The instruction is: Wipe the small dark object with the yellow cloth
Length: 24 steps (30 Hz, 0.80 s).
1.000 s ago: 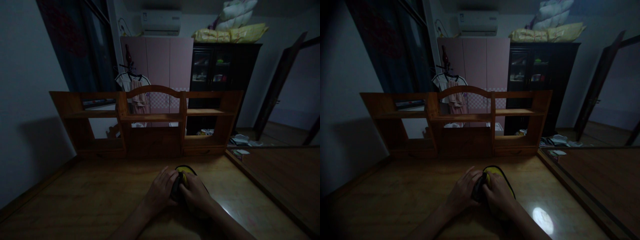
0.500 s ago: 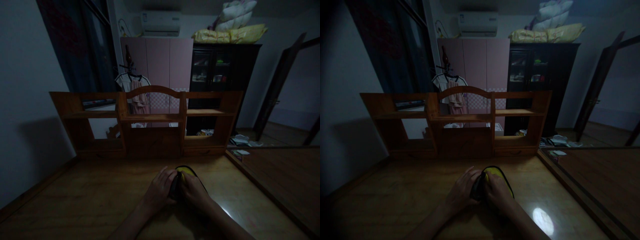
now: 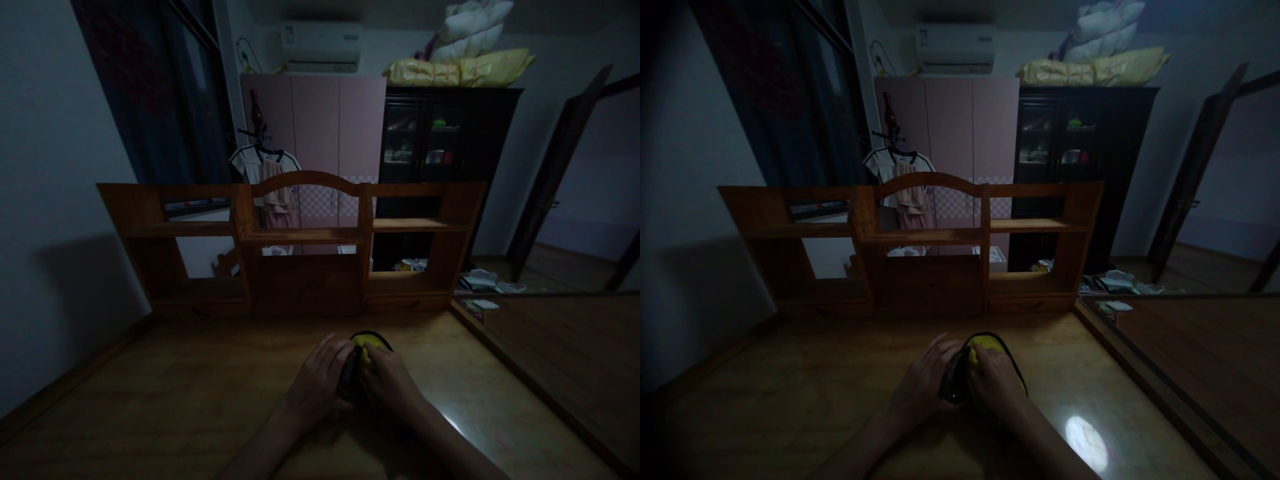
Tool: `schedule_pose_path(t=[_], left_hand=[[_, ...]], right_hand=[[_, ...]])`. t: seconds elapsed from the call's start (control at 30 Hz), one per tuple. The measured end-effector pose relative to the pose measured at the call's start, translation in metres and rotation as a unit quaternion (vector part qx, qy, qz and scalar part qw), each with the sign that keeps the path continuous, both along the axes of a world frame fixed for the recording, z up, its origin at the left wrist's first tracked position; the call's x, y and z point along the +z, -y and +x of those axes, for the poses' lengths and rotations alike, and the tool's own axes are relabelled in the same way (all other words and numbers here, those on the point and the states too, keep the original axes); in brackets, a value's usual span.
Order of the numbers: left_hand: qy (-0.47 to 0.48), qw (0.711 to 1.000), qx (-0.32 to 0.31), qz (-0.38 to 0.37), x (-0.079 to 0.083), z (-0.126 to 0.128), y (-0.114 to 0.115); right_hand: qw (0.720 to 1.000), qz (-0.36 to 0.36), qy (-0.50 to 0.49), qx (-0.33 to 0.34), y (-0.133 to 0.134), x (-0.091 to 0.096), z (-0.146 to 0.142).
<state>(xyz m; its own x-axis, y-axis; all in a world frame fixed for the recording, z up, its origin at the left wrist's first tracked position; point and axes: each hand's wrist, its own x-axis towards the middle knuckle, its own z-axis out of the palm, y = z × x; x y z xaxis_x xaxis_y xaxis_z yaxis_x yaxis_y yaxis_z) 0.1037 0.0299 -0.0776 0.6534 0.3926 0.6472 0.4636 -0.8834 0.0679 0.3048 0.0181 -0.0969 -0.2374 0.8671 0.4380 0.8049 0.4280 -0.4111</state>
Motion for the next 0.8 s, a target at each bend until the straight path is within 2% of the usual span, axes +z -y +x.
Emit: schedule_pose_path(t=[0.23,0.57,0.8], left_hand=[[0.007,1.0,0.003,0.012,-0.003,-0.001,-0.003],[-0.013,1.0,-0.01,0.01,0.0,0.001,0.001],[-0.004,1.0,0.002,0.003,0.002,0.0,0.001]], right_hand=[[0.998,-0.007,-0.039,0.041,0.004,0.002,-0.001],[0.996,-0.011,-0.059,0.062,0.012,0.019,-0.007],[0.997,0.006,-0.044,0.056,0.01,0.014,-0.004]])
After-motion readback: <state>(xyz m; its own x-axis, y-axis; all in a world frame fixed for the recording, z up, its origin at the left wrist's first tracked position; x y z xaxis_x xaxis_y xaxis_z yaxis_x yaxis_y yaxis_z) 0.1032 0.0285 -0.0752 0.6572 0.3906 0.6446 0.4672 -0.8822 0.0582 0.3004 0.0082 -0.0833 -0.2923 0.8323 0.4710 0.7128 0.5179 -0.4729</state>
